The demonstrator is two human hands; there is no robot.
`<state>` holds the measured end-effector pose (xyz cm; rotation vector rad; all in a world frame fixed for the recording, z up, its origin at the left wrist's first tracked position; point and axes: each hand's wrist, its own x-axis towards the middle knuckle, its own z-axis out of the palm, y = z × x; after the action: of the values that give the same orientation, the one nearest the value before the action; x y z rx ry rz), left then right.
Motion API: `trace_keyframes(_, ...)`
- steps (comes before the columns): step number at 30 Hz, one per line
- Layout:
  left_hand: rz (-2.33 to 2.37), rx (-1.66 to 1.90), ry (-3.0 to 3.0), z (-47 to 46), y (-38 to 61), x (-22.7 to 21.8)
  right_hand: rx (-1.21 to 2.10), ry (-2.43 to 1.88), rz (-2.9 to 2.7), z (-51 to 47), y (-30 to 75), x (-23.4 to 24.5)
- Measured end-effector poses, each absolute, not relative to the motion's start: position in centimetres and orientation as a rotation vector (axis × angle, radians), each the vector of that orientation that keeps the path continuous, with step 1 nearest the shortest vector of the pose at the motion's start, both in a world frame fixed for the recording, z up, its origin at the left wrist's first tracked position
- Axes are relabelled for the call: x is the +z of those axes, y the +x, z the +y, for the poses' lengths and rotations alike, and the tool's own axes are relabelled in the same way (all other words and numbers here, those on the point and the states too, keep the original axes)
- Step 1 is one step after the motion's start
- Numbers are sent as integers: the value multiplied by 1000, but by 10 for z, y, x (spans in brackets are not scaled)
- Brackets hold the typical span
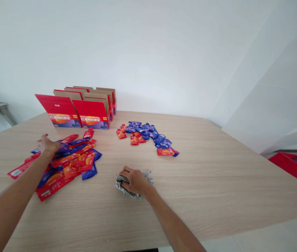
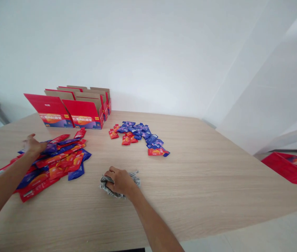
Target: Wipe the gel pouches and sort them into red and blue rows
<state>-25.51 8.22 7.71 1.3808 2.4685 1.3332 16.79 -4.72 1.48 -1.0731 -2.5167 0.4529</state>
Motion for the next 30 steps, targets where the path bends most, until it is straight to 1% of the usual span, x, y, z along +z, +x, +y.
trace_keyframes(3, 2539, 1130, 1443, 87, -235, 82, 442, -1151, -2475, -46, 169, 16)
trace_keyframes(6, 2360, 964, 1847, 101, -199, 79, 393, -1289, -2405, -42, 172, 17)
trace_keyframes(9, 2157, 852, 2116, 125, -153, 65, 344, -1436, -2337, -38, 177, 14)
trace_keyframes(14, 1889, 656, 2389, 176, -68, 32, 314, -1568, -2290, -28, 182, 6)
trace_keyframes(18, 1721, 507, 2510, 217, -16, 14, 299, -1589, -2305, -21, 178, -1)
trace_keyframes(22, 1673, 406, 2556, 253, 16, 6, 286, -1502, -2314, -17, 171, -8)
trace_keyframes(30, 1692, 402, 2557, 288, 51, 4, 294, -1462, -2320, -15, 169, -13)
